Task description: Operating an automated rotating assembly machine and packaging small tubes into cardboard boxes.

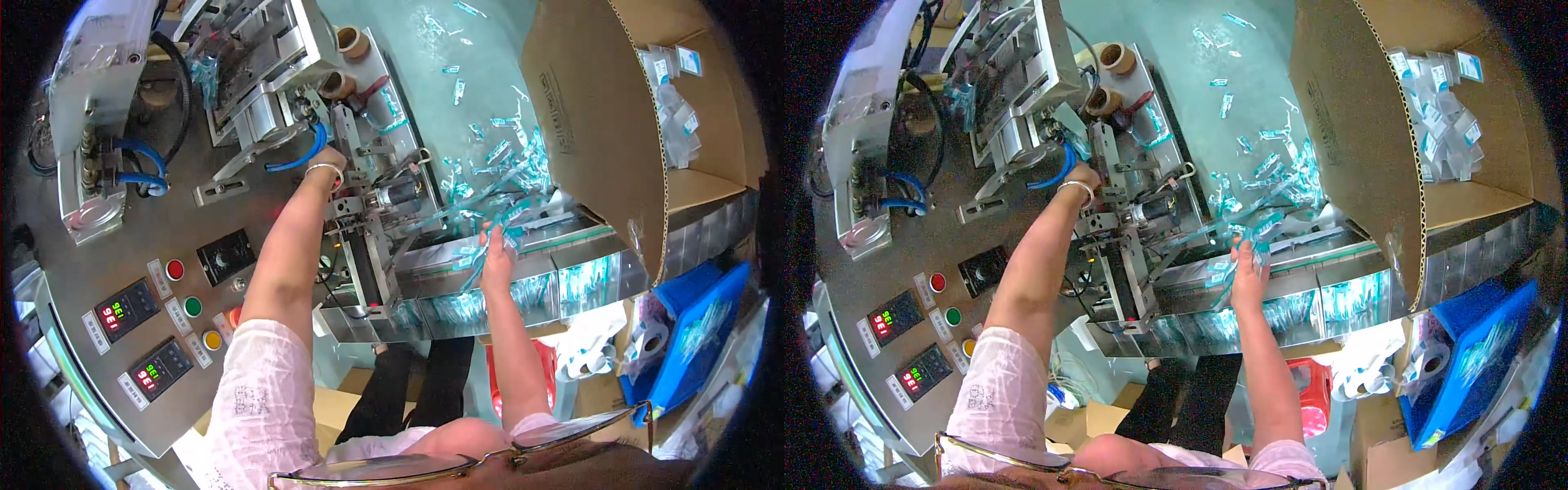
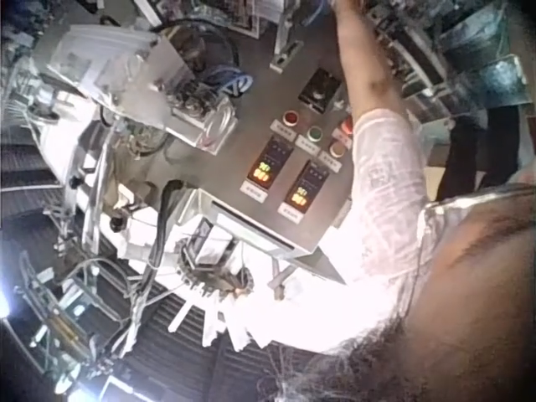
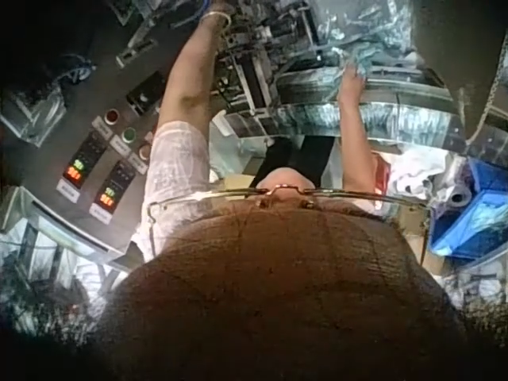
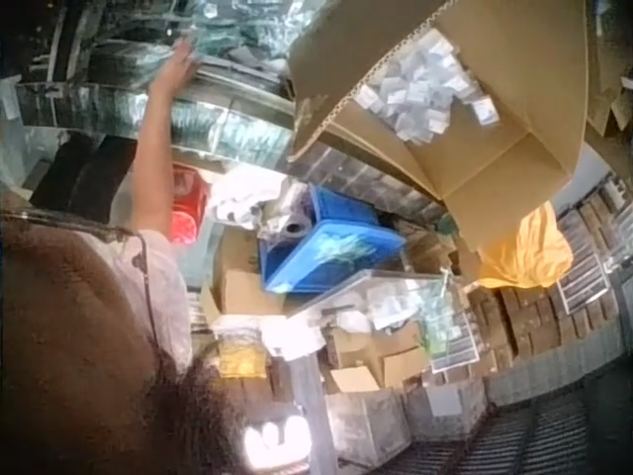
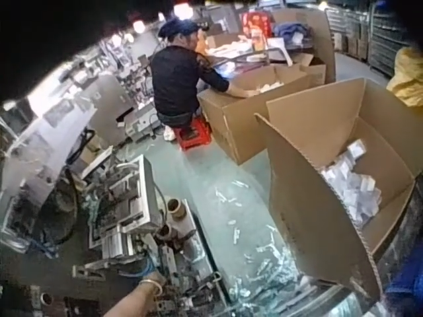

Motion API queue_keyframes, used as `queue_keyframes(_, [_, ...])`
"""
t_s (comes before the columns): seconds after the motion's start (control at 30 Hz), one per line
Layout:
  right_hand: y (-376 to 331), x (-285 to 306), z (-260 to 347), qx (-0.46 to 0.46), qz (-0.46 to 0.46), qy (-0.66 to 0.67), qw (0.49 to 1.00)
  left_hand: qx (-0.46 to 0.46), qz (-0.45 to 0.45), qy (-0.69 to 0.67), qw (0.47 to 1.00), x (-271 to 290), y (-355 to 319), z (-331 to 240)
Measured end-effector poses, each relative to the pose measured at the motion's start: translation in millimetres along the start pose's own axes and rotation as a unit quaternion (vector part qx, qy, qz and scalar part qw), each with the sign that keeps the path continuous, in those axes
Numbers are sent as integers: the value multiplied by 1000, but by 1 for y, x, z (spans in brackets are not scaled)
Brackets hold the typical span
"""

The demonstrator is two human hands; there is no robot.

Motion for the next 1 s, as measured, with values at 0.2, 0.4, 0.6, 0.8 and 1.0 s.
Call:
queue_keyframes(0.2, [-5,16,20,26,-1,-48,999,-193,126,348,909,-10,-57,-46])
queue_keyframes(0.4, [-12,-2,21,40,71,-150,985,-332,103,460,817,-50,25,11])
queue_keyframes(0.6, [-12,7,5,13,71,-145,987,-176,82,278,941,-32,14,-2])
queue_keyframes(0.8, [-11,15,3,42,40,-90,994,12,-7,-25,1000,12,-18,9])
queue_keyframes(1.0, [-15,12,-11,-29,74,-119,990,-112,-280,-263,916,45,-46,-8])
Point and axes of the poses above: each hand's wrist, its own y-axis towards the middle knuckle, its own x-axis out of the back of the hand, z = x × y, the point moved 8 cm from there along y, towards the middle knuckle, and after that the axes turned 5 degrees about x, right-handed, at the moved point
